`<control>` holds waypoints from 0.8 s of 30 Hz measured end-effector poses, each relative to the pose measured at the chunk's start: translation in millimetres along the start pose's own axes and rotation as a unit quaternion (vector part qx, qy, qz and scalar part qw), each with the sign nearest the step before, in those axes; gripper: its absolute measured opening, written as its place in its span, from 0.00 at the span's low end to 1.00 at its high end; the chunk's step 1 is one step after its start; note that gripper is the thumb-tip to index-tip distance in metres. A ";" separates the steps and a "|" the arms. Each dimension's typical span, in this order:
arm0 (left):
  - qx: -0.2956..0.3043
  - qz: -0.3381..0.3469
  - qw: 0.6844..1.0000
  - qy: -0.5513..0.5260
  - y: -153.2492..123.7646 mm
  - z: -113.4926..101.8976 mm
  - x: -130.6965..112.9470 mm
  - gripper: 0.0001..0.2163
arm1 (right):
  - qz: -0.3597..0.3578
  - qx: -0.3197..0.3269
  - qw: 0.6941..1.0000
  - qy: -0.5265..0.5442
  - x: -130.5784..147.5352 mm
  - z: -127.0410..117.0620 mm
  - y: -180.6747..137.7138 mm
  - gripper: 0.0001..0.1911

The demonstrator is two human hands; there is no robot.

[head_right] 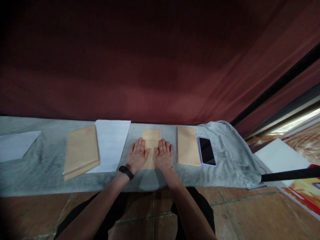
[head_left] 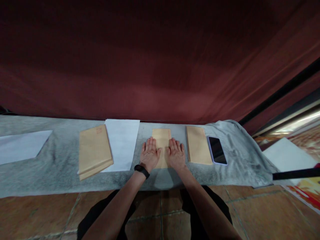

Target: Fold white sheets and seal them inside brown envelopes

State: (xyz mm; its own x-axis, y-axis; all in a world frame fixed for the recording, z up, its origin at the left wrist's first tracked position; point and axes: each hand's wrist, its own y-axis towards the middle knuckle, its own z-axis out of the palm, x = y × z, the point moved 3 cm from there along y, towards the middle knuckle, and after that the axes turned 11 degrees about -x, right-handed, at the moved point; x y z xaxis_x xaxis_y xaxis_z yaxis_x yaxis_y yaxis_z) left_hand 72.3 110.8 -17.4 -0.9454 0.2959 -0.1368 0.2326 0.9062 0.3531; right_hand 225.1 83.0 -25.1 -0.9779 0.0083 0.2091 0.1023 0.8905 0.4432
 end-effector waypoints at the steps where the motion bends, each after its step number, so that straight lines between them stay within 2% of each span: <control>1: -0.008 -0.004 1.000 -0.002 -0.5 -0.6 0.6 0.29 | 0.001 0.002 1.000 0.000 -0.4 -0.3 -0.1 0.28; 4: -0.040 -0.002 0.999 -0.011 -6.4 -4.9 -3.1 0.29 | 0.006 0.004 1.000 0.001 -0.4 -2.6 0.1 0.28; 6: -0.052 0.031 0.998 -0.025 -15.4 -9.2 -12.3 0.28 | 0.007 0.007 1.000 0.001 -0.1 -4.3 0.4 0.28; 9: -0.028 0.103 0.993 -0.054 -33.7 -13.9 -30.7 0.26 | 0.002 0.016 1.000 -0.001 -0.3 -5.9 0.5 0.28; 12: -0.005 0.128 0.989 -0.068 -48.0 -16.4 -41.3 0.26 | -0.001 0.021 1.000 -0.003 -1.4 -6.7 0.5 0.27; 16: -0.007 0.133 0.988 -0.075 -53.4 -17.5 -40.1 0.27 | 0.003 0.023 1.000 -0.003 -2.3 -8.2 0.8 0.27; 21: -0.012 0.106 0.992 -0.069 -52.7 -17.6 -31.5 0.28 | 0.011 0.006 1.000 0.004 -0.2 -14.4 -0.4 0.27; 24: -0.004 0.109 0.992 -0.059 -53.5 -16.8 -30.1 0.28 | -0.003 -0.006 0.999 0.046 9.7 -17.4 -4.7 0.28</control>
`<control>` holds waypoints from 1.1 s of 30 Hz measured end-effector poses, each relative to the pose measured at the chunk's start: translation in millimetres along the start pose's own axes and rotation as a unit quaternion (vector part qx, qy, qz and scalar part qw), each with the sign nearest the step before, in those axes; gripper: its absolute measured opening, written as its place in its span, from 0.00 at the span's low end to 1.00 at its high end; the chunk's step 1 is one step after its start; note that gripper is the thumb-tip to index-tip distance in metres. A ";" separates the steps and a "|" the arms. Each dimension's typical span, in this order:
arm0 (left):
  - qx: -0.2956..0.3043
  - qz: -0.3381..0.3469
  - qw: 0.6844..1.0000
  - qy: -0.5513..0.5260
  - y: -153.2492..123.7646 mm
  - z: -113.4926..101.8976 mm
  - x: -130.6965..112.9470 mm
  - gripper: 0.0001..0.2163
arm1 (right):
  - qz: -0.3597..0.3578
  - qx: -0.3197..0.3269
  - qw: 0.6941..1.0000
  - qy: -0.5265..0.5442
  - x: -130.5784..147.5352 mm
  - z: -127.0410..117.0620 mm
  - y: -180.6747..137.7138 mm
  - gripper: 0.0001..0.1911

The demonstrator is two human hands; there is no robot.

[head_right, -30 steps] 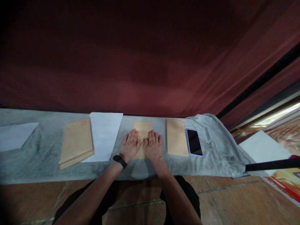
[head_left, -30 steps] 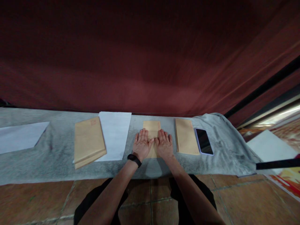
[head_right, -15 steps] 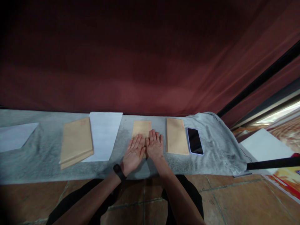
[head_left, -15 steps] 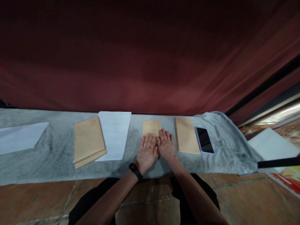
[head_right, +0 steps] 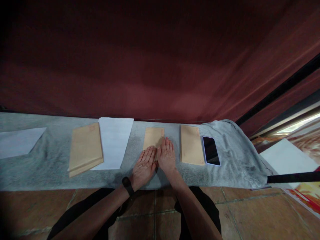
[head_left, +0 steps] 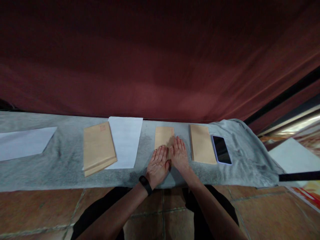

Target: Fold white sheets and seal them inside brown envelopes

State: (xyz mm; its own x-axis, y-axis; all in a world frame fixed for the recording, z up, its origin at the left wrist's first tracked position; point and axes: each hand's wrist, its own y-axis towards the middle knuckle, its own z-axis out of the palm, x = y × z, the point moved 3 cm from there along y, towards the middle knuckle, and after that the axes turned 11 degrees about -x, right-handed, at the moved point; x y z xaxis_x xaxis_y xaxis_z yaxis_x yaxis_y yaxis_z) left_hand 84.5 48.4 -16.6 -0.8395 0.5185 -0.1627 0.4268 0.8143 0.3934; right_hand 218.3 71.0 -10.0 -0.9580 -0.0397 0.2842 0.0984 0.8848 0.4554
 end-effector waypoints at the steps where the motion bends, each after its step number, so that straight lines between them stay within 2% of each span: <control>1: 0.004 0.006 1.000 0.002 -0.4 0.7 0.0 0.28 | -0.012 0.005 1.000 0.025 5.5 0.6 -2.2 0.29; 4: 0.014 0.031 0.999 0.003 -1.8 3.8 0.0 0.29 | -0.043 0.039 0.994 0.092 23.3 5.0 -9.7 0.29; 8: 0.015 0.040 0.999 0.003 -3.1 7.7 3.2 0.30 | -0.041 0.064 0.993 0.089 33.0 8.7 -14.0 0.30; 13: -0.010 0.000 1.000 0.011 -0.3 5.4 14.6 0.27 | -0.041 0.062 0.997 0.029 22.9 7.7 -14.5 0.29; 24: 0.001 -0.105 0.993 0.044 17.1 -3.0 32.3 0.28 | -0.008 0.016 1.000 -0.021 5.2 0.7 -14.9 0.29; 28: 0.004 -0.087 0.996 0.023 31.8 -1.4 22.0 0.28 | -0.003 0.025 0.999 -0.027 2.5 -1.5 -14.7 0.29; 33: 0.036 -0.039 0.998 -0.037 54.6 13.2 -3.7 0.27 | -0.012 0.060 0.997 -0.041 2.5 -4.0 -15.0 0.31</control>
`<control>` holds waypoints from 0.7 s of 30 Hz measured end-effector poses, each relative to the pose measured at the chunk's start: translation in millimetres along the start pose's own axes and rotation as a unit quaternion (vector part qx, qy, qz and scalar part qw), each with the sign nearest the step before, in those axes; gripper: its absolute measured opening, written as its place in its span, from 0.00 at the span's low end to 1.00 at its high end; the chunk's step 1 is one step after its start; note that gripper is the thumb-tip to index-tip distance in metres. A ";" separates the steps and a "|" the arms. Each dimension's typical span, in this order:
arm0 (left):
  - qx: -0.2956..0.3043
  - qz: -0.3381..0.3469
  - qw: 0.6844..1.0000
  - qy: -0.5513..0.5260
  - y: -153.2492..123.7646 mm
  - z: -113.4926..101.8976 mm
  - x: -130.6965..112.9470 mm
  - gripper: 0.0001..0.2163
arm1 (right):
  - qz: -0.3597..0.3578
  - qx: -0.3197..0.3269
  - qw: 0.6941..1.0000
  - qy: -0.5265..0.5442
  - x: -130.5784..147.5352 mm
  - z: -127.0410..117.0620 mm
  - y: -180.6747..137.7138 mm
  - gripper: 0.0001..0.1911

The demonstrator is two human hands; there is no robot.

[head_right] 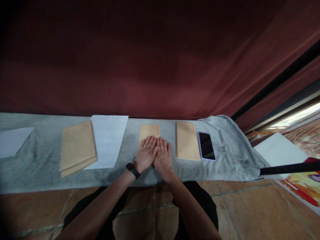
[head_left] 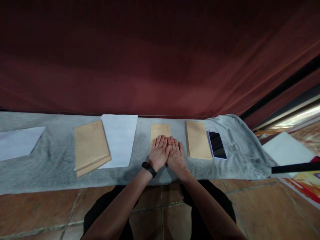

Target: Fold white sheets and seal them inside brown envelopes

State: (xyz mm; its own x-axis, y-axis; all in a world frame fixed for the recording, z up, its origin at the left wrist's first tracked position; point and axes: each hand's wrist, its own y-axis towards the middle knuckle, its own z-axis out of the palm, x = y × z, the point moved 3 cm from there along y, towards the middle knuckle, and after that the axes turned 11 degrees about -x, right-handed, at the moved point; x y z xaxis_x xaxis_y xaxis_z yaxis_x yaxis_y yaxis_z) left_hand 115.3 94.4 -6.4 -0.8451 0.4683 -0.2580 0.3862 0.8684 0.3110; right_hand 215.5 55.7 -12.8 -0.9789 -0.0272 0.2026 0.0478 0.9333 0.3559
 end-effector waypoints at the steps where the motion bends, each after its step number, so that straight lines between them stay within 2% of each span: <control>1: 0.007 -0.001 1.000 -0.003 3.9 2.7 -3.4 0.27 | 0.000 0.003 1.000 -0.002 -0.2 -0.7 -0.1 0.31; 6: 0.026 -0.016 0.999 0.011 13.7 8.2 -5.2 0.28 | 0.006 -0.008 1.000 0.003 -2.5 -2.1 -1.0 0.32; 13: -0.010 -0.024 0.999 0.046 9.6 7.5 13.8 0.30 | 0.030 -0.027 0.999 0.012 -4.4 1.7 -0.9 0.28; 21: -0.009 -0.061 0.996 0.071 5.3 4.9 27.8 0.30 | 0.035 -0.015 0.999 0.010 -8.2 -1.3 -3.4 0.28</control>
State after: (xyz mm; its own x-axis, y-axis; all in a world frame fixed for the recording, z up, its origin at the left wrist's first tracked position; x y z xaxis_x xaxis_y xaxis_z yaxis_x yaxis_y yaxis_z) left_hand 95.6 112.7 -16.4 -0.9299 0.3298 -0.1626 0.2714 0.9139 0.3018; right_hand 223.6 52.3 -14.4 -0.9687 0.0297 0.2465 0.1219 0.9218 0.3681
